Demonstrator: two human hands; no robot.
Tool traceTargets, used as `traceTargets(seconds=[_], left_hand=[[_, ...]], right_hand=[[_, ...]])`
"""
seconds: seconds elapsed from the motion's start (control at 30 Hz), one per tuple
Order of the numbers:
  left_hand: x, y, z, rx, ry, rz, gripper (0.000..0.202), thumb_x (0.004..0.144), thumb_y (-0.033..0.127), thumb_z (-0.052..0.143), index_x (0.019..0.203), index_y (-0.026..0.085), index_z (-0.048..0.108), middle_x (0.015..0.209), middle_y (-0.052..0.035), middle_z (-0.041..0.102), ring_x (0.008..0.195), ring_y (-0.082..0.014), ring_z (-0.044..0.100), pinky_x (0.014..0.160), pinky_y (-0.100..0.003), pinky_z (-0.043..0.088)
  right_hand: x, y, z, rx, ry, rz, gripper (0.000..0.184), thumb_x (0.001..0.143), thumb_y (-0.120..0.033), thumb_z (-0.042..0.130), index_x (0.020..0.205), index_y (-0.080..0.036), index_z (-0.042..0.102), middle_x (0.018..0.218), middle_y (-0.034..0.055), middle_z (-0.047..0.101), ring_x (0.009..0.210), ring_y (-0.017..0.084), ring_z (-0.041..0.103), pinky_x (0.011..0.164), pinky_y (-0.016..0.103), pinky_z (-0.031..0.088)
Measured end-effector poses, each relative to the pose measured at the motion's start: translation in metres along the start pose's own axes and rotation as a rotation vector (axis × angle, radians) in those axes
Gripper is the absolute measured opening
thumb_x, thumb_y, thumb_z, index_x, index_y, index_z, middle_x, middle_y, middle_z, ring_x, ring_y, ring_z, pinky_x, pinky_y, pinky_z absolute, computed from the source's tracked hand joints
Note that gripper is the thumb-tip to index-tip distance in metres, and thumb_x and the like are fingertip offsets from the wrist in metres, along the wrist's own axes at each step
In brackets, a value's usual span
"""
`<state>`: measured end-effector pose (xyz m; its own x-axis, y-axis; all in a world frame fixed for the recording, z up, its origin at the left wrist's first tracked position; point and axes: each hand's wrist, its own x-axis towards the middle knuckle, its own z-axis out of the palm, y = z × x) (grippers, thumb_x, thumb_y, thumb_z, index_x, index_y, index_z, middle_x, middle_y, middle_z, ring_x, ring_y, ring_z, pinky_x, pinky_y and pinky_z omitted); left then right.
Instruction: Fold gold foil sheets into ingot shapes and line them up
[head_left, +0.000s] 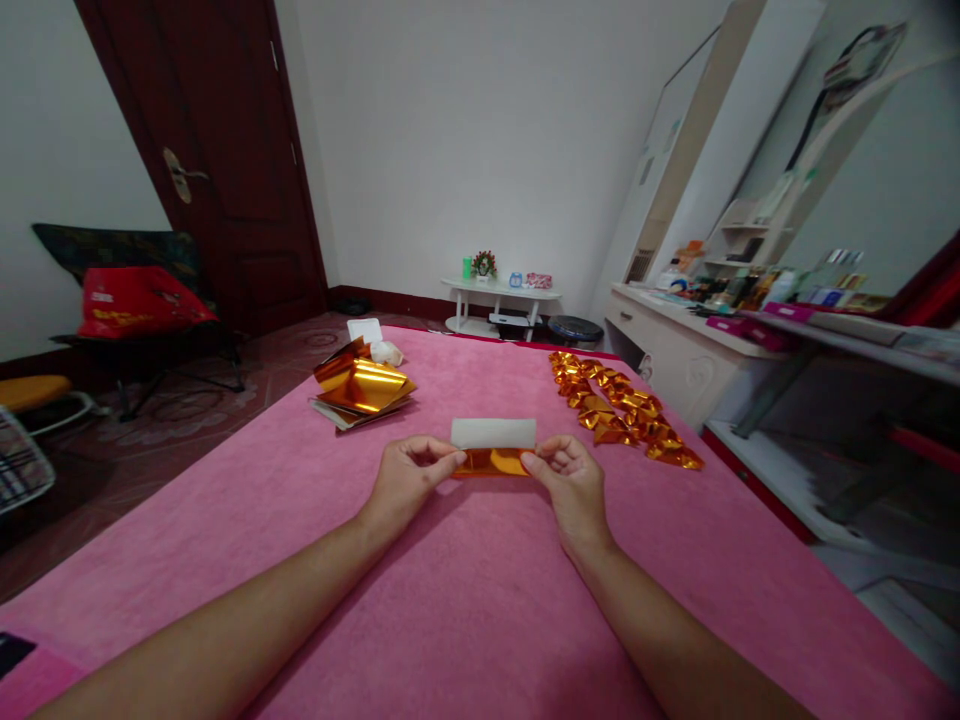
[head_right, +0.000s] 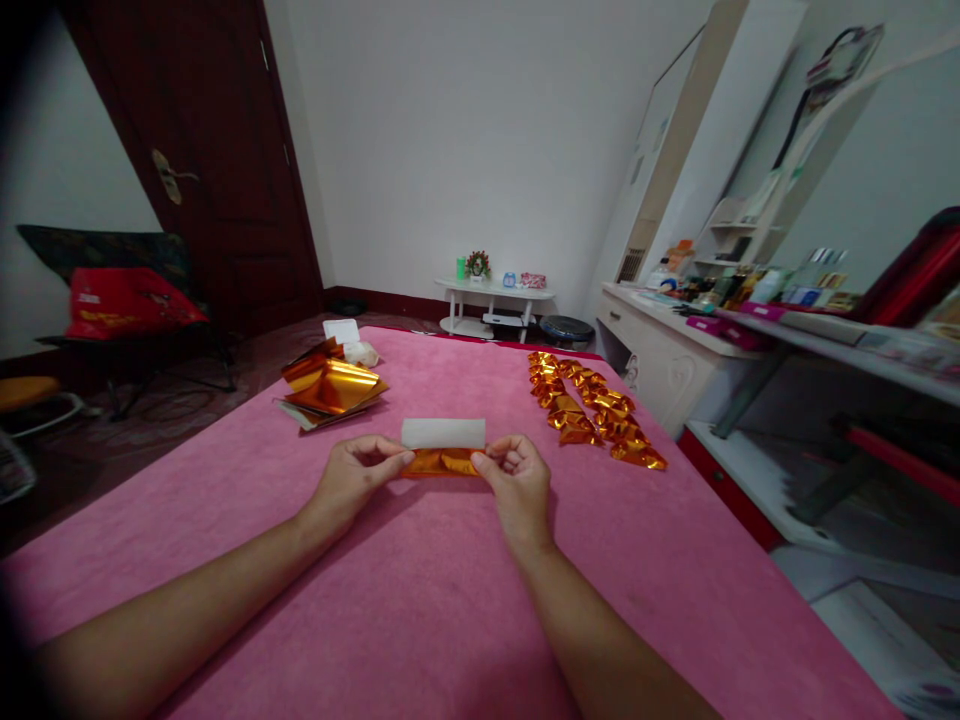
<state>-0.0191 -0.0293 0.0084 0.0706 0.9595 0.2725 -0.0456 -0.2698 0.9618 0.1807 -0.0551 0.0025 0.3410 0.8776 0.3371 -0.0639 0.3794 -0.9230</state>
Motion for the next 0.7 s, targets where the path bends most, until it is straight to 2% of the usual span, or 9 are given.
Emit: traceTargets(seconds=[0.2,0.33,0.4,0.47,0.53,0.7], left_hand=[[0.0,-0.002,0.0,-0.018,-0.013,-0.005,0.019,0.064,0.027,0.077,0.067,0.011,0.066,0.062,-0.0024,0.067,0.054,-0.0104,0.059,0.053,-0.018,0.045],[0.001,-0.001,0.0,-0.107,-0.036,0.014,0.035,0.066,0.026,0.076,0.096,0.016,0.061,0.059,0.0042,0.062,0.052,-0.0087,0.056,0.053,-0.018,0.045],[0.001,0.0,-0.002,-0.062,-0.049,0.064,0.038,0.068,0.024,0.074,0.102,0.016,0.06,0.061,0.0039,0.063,0.055,-0.0096,0.057,0.056,-0.019,0.046],[0.002,0.001,-0.006,0.064,-0.057,0.151,0.019,0.07,0.02,0.07,0.088,0.015,0.066,0.064,0.0003,0.065,0.06,-0.0113,0.059,0.058,-0.02,0.046],[0.002,0.002,-0.01,0.176,-0.073,0.274,0.004,0.073,0.016,0.065,0.073,0.014,0.068,0.068,-0.003,0.067,0.065,-0.0131,0.061,0.062,-0.021,0.047],[0.002,0.005,-0.02,0.277,-0.195,0.629,0.019,0.081,0.015,0.055,0.065,0.016,0.064,0.078,-0.006,0.07,0.073,-0.016,0.064,0.067,-0.026,0.048]], right_hand=[[0.0,0.001,0.0,0.013,-0.007,0.015,0.028,0.062,-0.025,0.077,0.078,-0.02,0.055,0.072,-0.0026,0.061,0.067,0.013,0.059,0.064,0.026,0.048],[0.001,0.002,-0.001,0.008,-0.068,0.012,0.034,0.067,-0.024,0.073,0.098,-0.021,0.06,0.073,-0.0017,0.065,0.069,0.016,0.062,0.066,0.028,0.05],[0.001,0.001,-0.001,-0.059,-0.086,-0.028,0.021,0.068,-0.023,0.071,0.088,-0.02,0.066,0.071,-0.0013,0.065,0.067,0.016,0.061,0.064,0.027,0.049],[0.001,-0.001,-0.003,-0.141,-0.092,-0.095,0.005,0.069,-0.02,0.068,0.074,-0.02,0.068,0.069,-0.0005,0.065,0.066,0.015,0.06,0.062,0.027,0.048],[0.001,-0.004,-0.004,-0.192,-0.1,-0.188,0.007,0.071,-0.016,0.063,0.07,-0.02,0.068,0.07,0.0003,0.066,0.068,0.016,0.061,0.064,0.027,0.048],[0.0,-0.008,-0.008,-0.245,-0.133,-0.407,0.021,0.072,-0.006,0.055,0.071,-0.022,0.07,0.079,0.0014,0.066,0.079,0.016,0.061,0.071,0.028,0.047]])
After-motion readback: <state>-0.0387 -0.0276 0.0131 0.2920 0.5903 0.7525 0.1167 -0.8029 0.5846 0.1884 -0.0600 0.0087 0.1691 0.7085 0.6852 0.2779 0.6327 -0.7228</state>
